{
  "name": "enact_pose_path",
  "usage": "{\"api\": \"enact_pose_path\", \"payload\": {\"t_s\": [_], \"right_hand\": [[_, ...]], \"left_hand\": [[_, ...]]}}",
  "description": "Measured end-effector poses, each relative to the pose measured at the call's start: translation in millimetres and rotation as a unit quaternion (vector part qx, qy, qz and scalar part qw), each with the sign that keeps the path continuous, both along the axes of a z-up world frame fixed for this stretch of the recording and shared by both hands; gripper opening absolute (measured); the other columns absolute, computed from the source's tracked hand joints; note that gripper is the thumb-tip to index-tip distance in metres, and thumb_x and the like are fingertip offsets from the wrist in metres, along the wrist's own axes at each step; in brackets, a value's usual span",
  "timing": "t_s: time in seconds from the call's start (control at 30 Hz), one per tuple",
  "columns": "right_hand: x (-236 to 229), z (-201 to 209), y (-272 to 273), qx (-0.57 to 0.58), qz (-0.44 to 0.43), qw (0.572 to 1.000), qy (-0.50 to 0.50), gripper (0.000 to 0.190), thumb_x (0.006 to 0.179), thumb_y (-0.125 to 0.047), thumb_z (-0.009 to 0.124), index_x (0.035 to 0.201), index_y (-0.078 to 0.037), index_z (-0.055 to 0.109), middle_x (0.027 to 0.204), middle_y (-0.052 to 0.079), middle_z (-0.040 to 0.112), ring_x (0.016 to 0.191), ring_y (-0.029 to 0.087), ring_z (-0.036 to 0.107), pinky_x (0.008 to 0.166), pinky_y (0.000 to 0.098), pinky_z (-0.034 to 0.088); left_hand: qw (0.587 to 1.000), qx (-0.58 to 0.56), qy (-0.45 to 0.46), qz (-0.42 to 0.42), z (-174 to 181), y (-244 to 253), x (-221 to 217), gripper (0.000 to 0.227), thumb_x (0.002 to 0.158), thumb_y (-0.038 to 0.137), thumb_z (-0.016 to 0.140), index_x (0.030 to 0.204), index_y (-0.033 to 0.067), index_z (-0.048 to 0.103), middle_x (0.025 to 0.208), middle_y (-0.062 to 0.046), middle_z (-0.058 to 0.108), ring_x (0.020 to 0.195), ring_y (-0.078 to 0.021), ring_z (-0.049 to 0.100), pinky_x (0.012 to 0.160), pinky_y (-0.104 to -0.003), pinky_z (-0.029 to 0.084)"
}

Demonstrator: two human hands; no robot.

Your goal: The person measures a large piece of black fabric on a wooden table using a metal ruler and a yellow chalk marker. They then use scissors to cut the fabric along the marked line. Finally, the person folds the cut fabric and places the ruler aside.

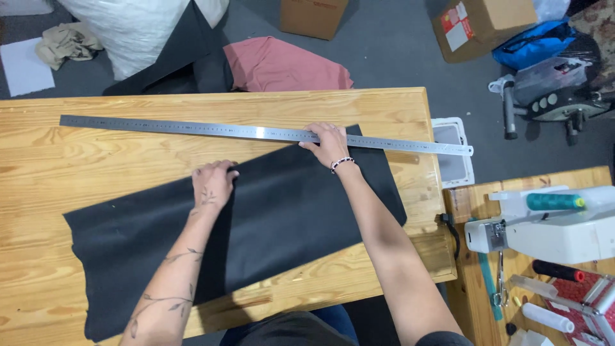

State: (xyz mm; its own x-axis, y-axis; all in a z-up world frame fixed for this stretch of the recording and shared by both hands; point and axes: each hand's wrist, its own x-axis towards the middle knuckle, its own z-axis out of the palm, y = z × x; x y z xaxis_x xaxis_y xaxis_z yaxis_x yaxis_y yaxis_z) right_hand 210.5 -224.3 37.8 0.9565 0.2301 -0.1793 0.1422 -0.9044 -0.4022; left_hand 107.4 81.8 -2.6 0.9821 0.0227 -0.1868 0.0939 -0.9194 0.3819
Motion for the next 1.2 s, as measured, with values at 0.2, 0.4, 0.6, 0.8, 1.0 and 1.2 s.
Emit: {"api": "enact_pose_path", "payload": {"t_s": [0.2,0.4,0.6,0.8,1.0,1.2], "right_hand": [[-1.6,0.6,-9.6,0.017,-0.006,0.999,-0.042,0.040,0.086,-0.044,0.077,0.123,-0.032,0.065,0.110,-0.006,0.066,0.112,0.014,0.058,0.103,0.0360,0.031],[5.0,11.5,-4.6,0.021,-0.023,0.997,-0.077,0.040,0.087,-0.045,0.077,0.124,-0.035,0.065,0.107,-0.009,0.064,0.109,0.012,0.057,0.103,0.0341,0.031],[-3.7,21.6,-11.1,0.033,-0.056,0.996,-0.056,0.039,0.089,-0.042,0.076,0.125,-0.032,0.065,0.109,-0.007,0.064,0.109,0.013,0.057,0.103,0.0344,0.030],[-21.0,20.7,-18.6,0.030,-0.066,0.997,-0.033,0.039,0.089,-0.044,0.075,0.125,-0.034,0.064,0.107,-0.009,0.062,0.108,0.011,0.057,0.105,0.0343,0.029],[-26.0,44.4,-10.2,0.068,-0.049,0.996,-0.026,0.039,0.089,-0.039,0.076,0.125,-0.032,0.065,0.108,-0.005,0.064,0.110,0.015,0.059,0.105,0.0355,0.031],[-43.5,82.2,-2.0,0.030,0.009,0.999,-0.011,0.041,0.089,-0.038,0.075,0.128,-0.031,0.065,0.112,-0.002,0.066,0.113,0.018,0.059,0.104,0.0374,0.031]], "left_hand": [[0.985,0.036,-0.157,-0.067,5.9,5.8,45.9,0.019,0.094,0.034,0.070,0.110,0.0235,0.070,0.098,0.000,0.069,0.105,-0.0222,0.067,0.095,-0.042,0.046],[0.947,0.017,-0.311,-0.083,32.9,-23.3,60.8,0.053,0.071,0.027,0.089,0.116,0.0160,0.064,0.118,-0.007,0.052,0.117,-0.0320,0.054,0.096,-0.048,0.047],[0.990,0.026,0.104,-0.095,58.4,-35.0,72.5,0.089,0.068,0.066,0.081,0.139,0.0170,0.058,0.140,-0.008,0.052,0.137,-0.0264,0.046,0.118,-0.054,0.029],[0.969,0.065,0.194,-0.141,60.2,-45.7,61.2,0.057,0.060,0.042,0.093,0.106,0.0122,0.076,0.103,-0.016,0.076,0.105,-0.0376,0.072,0.089,-0.056,0.054],[0.966,0.110,0.164,-0.165,99.2,-62.5,-30.7,0.019,0.074,0.020,0.075,0.088,0.0080,0.081,0.078,-0.016,0.075,0.083,-0.0365,0.076,0.069,-0.051,0.061],[0.980,0.116,0.071,-0.146,120.2,-82.5,-144.2,0.038,0.079,0.006,0.057,0.113,0.0158,0.070,0.087,-0.008,0.075,0.079,-0.0325,0.076,0.071,-0.046,0.060]]}}
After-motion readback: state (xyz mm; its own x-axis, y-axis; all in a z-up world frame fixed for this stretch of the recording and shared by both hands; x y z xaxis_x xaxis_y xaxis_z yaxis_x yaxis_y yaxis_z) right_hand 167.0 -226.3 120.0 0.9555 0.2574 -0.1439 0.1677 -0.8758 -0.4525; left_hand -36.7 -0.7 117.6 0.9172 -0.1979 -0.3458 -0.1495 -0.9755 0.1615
